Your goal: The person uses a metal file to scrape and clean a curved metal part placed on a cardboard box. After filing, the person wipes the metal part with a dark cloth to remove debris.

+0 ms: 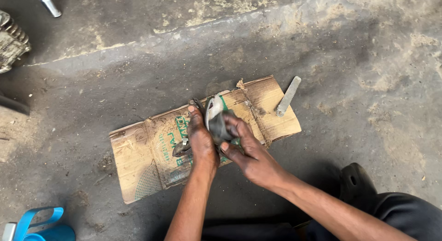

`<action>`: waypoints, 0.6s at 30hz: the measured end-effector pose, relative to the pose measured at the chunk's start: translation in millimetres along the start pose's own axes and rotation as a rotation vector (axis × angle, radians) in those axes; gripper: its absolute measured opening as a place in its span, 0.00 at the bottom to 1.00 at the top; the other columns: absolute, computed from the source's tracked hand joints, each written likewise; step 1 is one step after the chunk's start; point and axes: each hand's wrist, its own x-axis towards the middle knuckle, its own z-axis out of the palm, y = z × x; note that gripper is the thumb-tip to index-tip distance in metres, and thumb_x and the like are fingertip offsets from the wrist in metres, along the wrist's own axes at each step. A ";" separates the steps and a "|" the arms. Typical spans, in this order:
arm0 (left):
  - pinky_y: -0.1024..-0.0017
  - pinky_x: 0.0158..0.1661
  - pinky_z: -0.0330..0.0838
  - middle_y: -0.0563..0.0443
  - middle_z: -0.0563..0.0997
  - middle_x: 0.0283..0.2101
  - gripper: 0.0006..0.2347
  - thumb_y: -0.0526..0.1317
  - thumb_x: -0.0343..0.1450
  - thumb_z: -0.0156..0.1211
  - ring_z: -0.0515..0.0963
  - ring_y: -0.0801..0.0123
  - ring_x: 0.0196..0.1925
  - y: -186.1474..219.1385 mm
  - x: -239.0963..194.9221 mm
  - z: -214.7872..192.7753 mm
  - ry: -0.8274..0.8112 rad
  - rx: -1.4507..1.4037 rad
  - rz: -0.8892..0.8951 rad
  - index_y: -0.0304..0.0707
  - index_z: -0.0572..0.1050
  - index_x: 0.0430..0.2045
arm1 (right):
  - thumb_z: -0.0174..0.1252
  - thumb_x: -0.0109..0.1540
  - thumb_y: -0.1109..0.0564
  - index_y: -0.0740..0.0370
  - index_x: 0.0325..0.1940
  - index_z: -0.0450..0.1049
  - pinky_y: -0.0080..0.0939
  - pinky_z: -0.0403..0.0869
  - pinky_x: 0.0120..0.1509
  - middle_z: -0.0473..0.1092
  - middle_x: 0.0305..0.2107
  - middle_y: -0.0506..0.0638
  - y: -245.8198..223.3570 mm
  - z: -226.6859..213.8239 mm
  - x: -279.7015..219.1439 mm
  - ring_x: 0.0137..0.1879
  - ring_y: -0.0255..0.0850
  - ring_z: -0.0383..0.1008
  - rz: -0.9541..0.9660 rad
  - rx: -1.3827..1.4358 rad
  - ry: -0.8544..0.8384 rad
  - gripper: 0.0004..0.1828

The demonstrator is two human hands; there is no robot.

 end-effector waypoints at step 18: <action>0.70 0.36 0.74 0.54 0.81 0.34 0.21 0.53 0.79 0.41 0.78 0.72 0.33 3.8 12.8 0.2 0.096 -0.108 0.150 0.35 0.78 0.42 | 0.51 0.66 0.68 0.61 0.67 0.63 0.46 0.76 0.66 0.65 0.60 0.56 -16.1 -4.6 -6.5 0.65 0.49 0.73 -0.112 -0.362 -0.012 0.24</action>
